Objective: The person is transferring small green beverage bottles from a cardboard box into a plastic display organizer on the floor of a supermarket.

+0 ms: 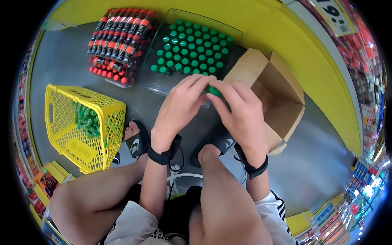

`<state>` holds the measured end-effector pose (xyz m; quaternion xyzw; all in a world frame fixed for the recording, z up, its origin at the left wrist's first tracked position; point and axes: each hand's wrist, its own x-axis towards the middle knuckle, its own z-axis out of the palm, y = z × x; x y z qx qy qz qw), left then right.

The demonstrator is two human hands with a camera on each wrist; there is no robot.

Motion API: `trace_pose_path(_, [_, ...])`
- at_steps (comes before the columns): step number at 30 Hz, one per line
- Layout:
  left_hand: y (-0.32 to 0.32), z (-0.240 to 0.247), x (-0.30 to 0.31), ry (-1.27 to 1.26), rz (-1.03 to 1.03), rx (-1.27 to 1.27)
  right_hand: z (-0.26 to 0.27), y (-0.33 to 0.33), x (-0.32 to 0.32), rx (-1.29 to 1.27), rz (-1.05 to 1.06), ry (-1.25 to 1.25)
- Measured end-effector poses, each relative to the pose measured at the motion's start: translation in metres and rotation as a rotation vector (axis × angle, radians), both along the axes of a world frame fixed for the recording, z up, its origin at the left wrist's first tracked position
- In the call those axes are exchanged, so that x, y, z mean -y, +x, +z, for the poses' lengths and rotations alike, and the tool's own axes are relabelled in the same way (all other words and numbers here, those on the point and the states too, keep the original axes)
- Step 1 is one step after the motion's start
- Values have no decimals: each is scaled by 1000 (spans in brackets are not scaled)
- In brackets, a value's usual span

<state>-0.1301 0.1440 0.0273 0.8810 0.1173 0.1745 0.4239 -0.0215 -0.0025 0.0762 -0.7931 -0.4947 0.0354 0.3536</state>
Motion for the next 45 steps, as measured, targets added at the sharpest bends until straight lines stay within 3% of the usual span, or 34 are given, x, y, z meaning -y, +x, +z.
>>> trace_pose_path(4, [-23, -22, -21, 37, 68, -18, -15, -14, -27, 2, 56, -8])
trace_pose_path(7, [-38, -36, -28, -40, 312, -166, -42, -26, -58, -28, 98, -58])
trace_pose_path(10, [-40, -52, -29, -191, 432, -352, -55, -27, -74, -20, 105, -118])
trace_pose_path(14, [-47, -71, -31, -52, 419, -376, -77, -30, -90, -47, 51, -142])
trace_pose_path(16, [-49, -77, -31, 234, 306, -379, -90, -29, -96, -57, 46, -176])
trace_pose_path(19, [-47, -84, -35, 344, 239, -380, -110, -25, -102, -78, 47, -221])
trace_pose_path(25, [-44, -96, -47, 258, 127, -556, -131, -21, -108, -111, 54, -286])
trace_pose_path(37, [-49, -116, -44, 423, 133, -405, -139, -24, -120, -86, 60, -321])
trace_pose_path(45, [-48, -117, -44, 496, 114, -457, -134, -26, -119, -37, 31, -291])
